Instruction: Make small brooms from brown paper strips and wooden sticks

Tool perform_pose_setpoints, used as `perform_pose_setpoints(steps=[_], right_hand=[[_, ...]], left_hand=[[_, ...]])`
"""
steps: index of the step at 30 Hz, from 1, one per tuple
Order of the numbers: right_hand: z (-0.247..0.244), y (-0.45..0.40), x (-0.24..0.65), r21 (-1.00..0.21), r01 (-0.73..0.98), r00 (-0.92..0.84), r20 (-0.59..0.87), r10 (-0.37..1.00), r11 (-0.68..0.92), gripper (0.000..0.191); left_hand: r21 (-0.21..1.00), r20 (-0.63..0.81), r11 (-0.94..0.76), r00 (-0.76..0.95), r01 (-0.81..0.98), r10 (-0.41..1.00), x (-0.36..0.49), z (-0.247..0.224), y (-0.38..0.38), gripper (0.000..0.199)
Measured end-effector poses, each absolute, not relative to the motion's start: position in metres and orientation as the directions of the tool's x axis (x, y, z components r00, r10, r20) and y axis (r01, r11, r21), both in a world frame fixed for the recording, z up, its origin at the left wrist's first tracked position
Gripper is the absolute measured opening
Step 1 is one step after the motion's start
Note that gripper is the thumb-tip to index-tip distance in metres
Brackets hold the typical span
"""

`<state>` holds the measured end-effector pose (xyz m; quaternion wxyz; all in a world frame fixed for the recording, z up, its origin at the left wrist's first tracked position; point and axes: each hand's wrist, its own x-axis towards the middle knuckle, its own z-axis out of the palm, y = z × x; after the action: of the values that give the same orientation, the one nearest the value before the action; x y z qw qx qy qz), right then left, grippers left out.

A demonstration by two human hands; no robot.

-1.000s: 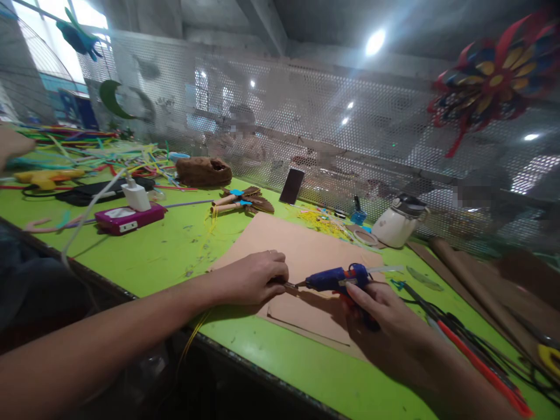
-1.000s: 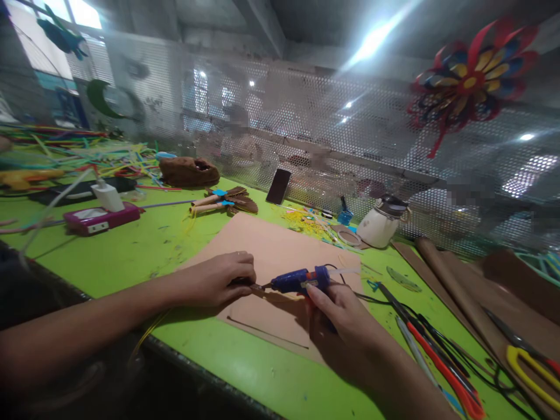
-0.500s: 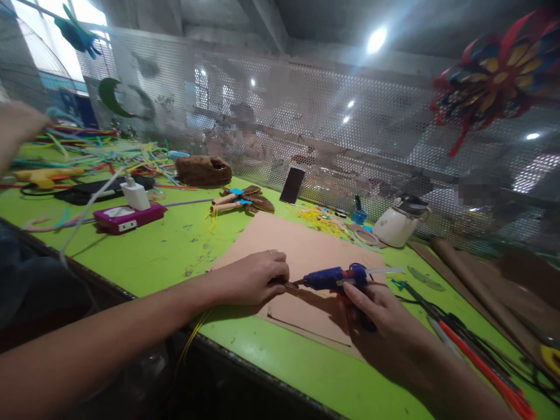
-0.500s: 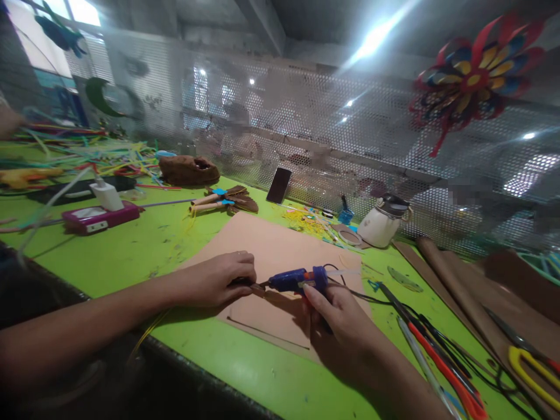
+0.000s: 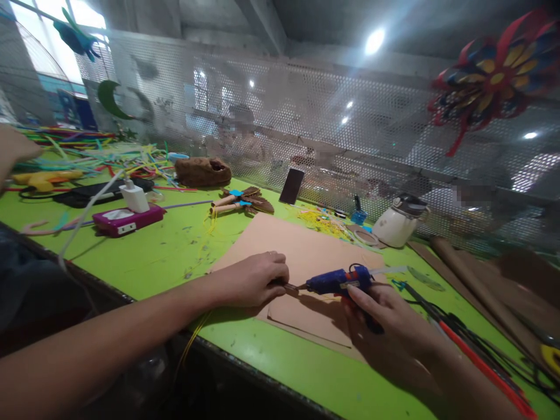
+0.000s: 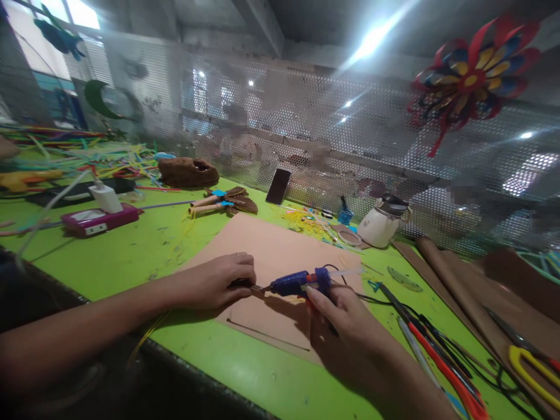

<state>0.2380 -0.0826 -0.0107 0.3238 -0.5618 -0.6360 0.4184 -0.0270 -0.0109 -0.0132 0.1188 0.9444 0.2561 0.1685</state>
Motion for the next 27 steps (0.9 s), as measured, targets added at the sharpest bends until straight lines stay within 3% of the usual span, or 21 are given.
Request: perform_pose_setpoints(steps=[5, 17, 27], right_hand=[[-0.0113, -0.0833, 0.2328, -0.921, 0.388, -0.152, -0.032, 0.988, 0.030, 0.038], [-0.0077, -0.0829, 0.2356, -0.871, 0.483, -0.161, 0.014, 0.987, 0.091, 0.042], [-0.0060, -0.0844, 0.2359, -0.900, 0.436, -0.129, -0.033, 0.991, 0.027, 0.044]], left_hand=[[0.316, 0.250, -0.841, 0.816, 0.440, 0.521, -0.0265, -0.0120, -0.0112, 0.016], [0.306, 0.256, -0.839, 0.810, 0.450, 0.528, -0.0261, -0.0135, -0.0115, 0.014], [0.316, 0.254, -0.840, 0.814, 0.441, 0.523, -0.0269, -0.0125, -0.0114, 0.014]])
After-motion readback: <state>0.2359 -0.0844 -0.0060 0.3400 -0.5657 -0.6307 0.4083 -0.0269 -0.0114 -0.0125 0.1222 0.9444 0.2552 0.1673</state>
